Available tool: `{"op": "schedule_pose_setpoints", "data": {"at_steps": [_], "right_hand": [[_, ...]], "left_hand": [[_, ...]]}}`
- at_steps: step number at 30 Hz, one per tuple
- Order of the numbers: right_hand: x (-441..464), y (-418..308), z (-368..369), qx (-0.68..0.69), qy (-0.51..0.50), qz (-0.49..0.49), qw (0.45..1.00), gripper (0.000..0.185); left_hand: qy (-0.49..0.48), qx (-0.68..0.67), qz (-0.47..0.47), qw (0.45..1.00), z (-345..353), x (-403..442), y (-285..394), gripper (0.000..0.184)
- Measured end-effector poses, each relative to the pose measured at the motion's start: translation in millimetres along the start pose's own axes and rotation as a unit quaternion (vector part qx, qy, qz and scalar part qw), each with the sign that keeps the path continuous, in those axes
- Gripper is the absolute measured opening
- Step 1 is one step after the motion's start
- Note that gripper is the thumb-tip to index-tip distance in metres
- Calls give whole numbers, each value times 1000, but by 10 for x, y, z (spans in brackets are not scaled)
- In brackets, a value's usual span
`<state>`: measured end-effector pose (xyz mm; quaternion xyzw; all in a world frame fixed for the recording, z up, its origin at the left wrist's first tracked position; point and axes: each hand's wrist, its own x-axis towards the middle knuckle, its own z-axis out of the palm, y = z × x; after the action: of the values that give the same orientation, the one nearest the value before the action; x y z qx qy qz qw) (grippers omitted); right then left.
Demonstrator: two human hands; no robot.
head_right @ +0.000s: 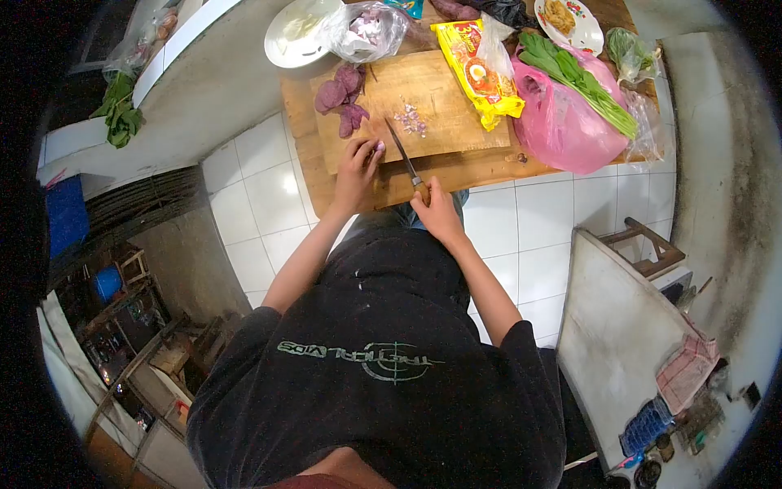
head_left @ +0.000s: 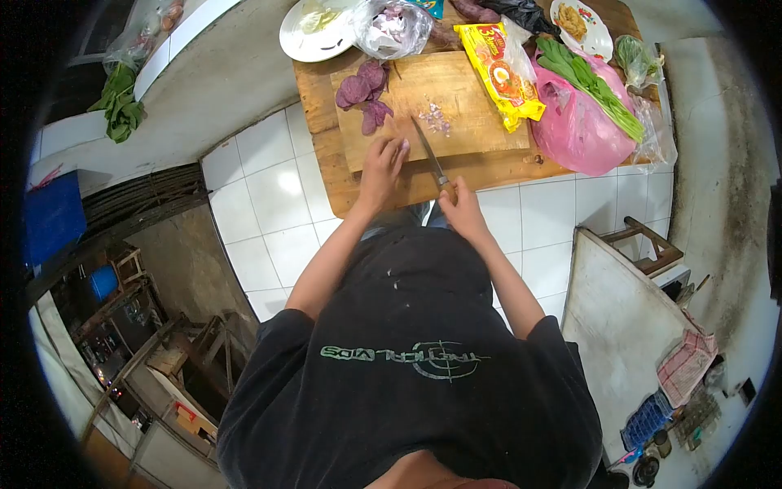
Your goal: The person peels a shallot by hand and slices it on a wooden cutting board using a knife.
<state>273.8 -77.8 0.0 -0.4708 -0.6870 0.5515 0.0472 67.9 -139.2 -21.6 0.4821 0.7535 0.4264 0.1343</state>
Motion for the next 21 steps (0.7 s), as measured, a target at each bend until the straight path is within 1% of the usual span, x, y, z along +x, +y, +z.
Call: {"op": "schedule_pose_setpoints", "data": {"at_steps": [2,5,8,11,14,15,17,20,21], "right_hand": [[49,140,86,-8,24,-43,999,34],[51,36,72,-38,0,4,999,34],[46,-30,66,-18,-9,8,1000,44],[56,-47,66,-13,-26,12,1000,49],[117,248,220,34,-20,11,999,41],[96,209,196,101,-54,49,992,41],[53,26,104,231,-118,124,958,40],[71,92,106,303,-150,155,928,39],[70,80,89,317,-156,162,921,39]], "left_hand": [[-2,4,-11,1000,10,-7,6,23],[-4,-11,-33,999,1,1,58,23],[-7,-9,-24,1000,29,-13,2,23],[1,-3,-14,1000,65,-43,-47,21],[1,-1,-29,1000,46,-33,13,20],[4,-6,-28,1000,51,-35,19,19],[11,-16,-27,999,59,-24,15,17],[6,-48,-45,998,33,-9,39,16],[13,-50,-36,998,51,-14,1,16]]}}
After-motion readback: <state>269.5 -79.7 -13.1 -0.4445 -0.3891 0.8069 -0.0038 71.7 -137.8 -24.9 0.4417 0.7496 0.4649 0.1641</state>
